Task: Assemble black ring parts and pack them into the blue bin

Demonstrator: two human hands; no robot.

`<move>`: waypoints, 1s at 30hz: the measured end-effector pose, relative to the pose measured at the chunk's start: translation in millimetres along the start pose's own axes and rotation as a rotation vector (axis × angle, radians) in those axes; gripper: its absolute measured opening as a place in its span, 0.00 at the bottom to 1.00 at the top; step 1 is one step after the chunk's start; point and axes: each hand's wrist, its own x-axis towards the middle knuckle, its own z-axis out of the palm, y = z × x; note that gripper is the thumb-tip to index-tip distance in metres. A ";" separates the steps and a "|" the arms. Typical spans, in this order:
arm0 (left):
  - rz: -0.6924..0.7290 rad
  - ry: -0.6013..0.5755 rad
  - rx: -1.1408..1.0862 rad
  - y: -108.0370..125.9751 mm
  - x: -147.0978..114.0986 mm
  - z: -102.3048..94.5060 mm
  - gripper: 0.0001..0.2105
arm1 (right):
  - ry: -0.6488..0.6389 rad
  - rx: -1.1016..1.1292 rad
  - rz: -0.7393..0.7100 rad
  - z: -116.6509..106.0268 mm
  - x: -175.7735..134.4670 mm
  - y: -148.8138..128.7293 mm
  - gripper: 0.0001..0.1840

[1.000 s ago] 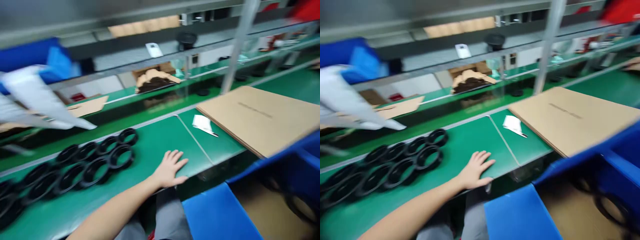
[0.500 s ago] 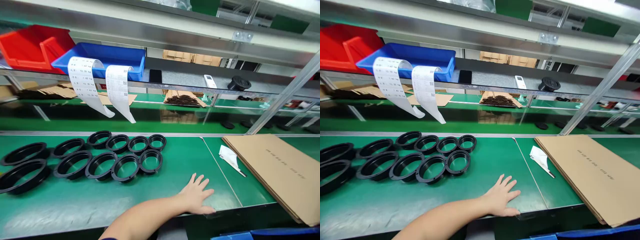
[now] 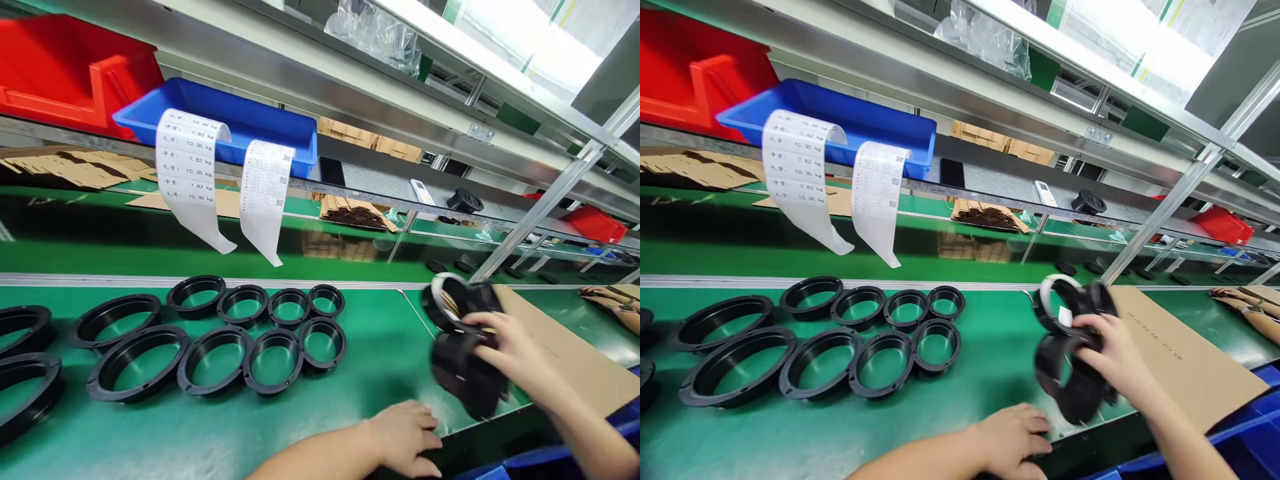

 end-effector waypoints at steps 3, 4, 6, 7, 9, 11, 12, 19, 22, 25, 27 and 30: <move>-0.050 0.005 -0.064 -3.4 -2.6 2.8 0.22 | -0.116 0.094 0.012 50.9 47.0 -62.3 0.17; -0.065 0.001 -0.093 -5.6 -2.4 3.0 0.21 | -0.142 0.103 0.040 69.9 61.5 -80.8 0.16; -0.081 -0.005 -0.143 -10.1 -2.0 1.3 0.20 | -0.184 0.108 0.087 102.3 83.9 -109.2 0.15; -0.087 -0.009 -0.161 -11.9 -2.2 -0.8 0.19 | -0.204 0.111 0.097 113.8 91.1 -118.8 0.16; -0.098 -0.017 -0.191 -12.9 -3.7 -8.0 0.19 | -0.243 0.126 0.083 125.6 97.1 -130.3 0.23; -0.106 -0.023 -0.223 -9.0 -6.2 -18.2 0.19 | -0.270 0.149 0.046 124.0 92.9 -134.8 0.36; -0.118 -0.014 -0.238 -5.5 -7.7 -23.7 0.18 | -0.274 0.164 0.025 119.6 87.7 -135.4 0.41; -0.157 0.027 -0.253 -3.7 -6.4 -38.2 0.16 | -0.020 0.197 -0.241 79.6 18.8 -98.1 0.37; -0.079 0.073 -0.176 -16.2 -2.1 -30.4 0.17 | 0.289 0.116 -0.448 66.0 -41.4 -61.5 0.18; 0.010 0.161 -0.053 -21.6 -3.5 -26.6 0.16 | 0.574 0.110 -0.272 48.9 -117.3 -10.3 0.10; 0.033 0.194 0.014 -20.7 -4.9 -28.0 0.16 | 0.678 0.112 0.024 41.2 -166.3 36.8 0.12; -0.025 0.212 0.027 -11.1 -0.9 -31.4 0.18 | 0.679 0.083 0.337 52.1 -229.9 112.1 0.17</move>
